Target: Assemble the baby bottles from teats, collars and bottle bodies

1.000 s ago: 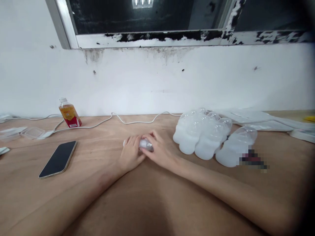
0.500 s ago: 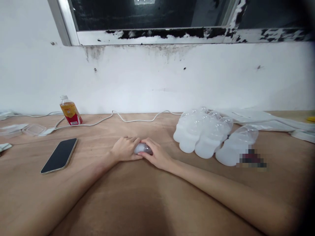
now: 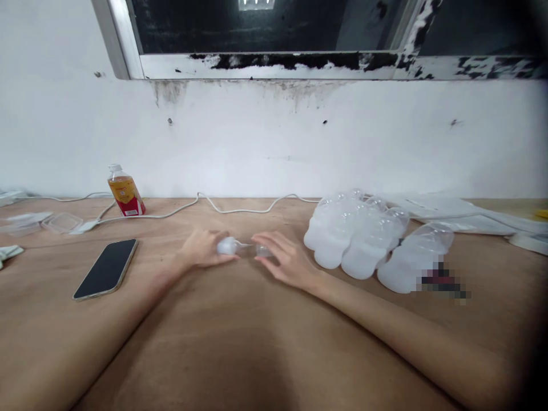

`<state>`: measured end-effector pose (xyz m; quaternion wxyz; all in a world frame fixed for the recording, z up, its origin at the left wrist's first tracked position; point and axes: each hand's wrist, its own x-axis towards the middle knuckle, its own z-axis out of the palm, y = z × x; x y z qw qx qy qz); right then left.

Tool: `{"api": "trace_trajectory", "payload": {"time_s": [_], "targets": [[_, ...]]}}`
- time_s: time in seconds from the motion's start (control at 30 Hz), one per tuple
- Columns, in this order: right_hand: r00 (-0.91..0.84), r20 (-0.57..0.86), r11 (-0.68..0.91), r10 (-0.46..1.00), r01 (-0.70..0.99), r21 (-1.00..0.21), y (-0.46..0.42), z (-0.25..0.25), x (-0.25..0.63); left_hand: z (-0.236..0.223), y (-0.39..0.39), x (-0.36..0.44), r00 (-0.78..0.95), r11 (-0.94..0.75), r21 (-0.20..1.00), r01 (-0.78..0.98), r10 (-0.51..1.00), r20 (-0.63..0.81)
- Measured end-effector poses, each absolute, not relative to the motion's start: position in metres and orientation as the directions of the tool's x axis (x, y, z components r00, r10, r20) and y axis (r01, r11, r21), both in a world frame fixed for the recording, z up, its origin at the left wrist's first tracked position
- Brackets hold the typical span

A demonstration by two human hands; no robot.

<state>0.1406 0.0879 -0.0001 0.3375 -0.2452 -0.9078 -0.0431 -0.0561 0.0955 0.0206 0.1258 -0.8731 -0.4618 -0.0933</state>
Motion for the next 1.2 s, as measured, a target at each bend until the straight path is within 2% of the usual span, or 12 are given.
{"api": "trace_trajectory", "payload": {"time_s": [0.07,0.17,0.4,0.67,0.73,0.83,0.9,0.97,1.0,1.07,1.2], "targets": [[-0.61,0.672,0.848,0.421,0.528,-0.052,0.095,0.001,0.154,0.023,0.1,-0.073,0.503,-0.488,-0.128,0.863,0.816,0.285],[-0.497,0.692,0.729,0.524,0.682,-0.063,0.107,0.001,0.169,0.026,0.106,-0.097,0.369,-0.345,-0.132,0.929,0.876,0.309],[-0.571,0.448,0.567,0.688,0.808,0.16,0.12,-0.006,0.137,0.025,0.11,-0.101,0.356,-0.319,-0.171,0.932,0.895,0.268],[-0.256,0.528,0.245,0.81,0.965,0.092,0.163,-0.008,0.137,0.027,0.109,-0.099,0.324,-0.296,-0.14,0.945,0.908,0.266],[-0.259,0.583,0.271,0.77,0.96,0.068,0.155,-0.002,0.137,0.025,0.109,-0.095,0.311,-0.289,-0.119,0.95,0.907,0.284],[-0.409,0.646,0.559,0.645,0.829,-0.032,0.13,0.005,0.123,0.019,0.105,-0.081,0.228,-0.225,-0.048,0.973,0.912,0.342],[-0.458,0.613,0.702,0.644,0.673,-0.234,0.113,0.005,0.109,0.013,0.1,-0.067,0.195,-0.206,-0.015,0.979,0.898,0.396],[-0.436,0.548,0.688,0.714,0.584,-0.431,0.104,0.002,0.097,0.009,0.095,-0.054,0.28,-0.292,-0.032,0.956,0.872,0.402],[-0.43,0.513,0.664,0.743,0.565,-0.489,0.102,-0.001,0.094,0.008,0.093,-0.048,0.32,-0.329,-0.044,0.943,0.864,0.389],[-0.438,0.466,0.639,0.769,0.541,-0.546,0.103,-0.004,0.092,0.008,0.091,-0.041,0.358,-0.361,-0.06,0.931,0.862,0.359],[-0.445,0.459,0.639,0.769,0.514,-0.573,0.108,-0.005,0.098,0.013,0.092,-0.038,0.377,-0.374,-0.071,0.925,0.874,0.306]]}}
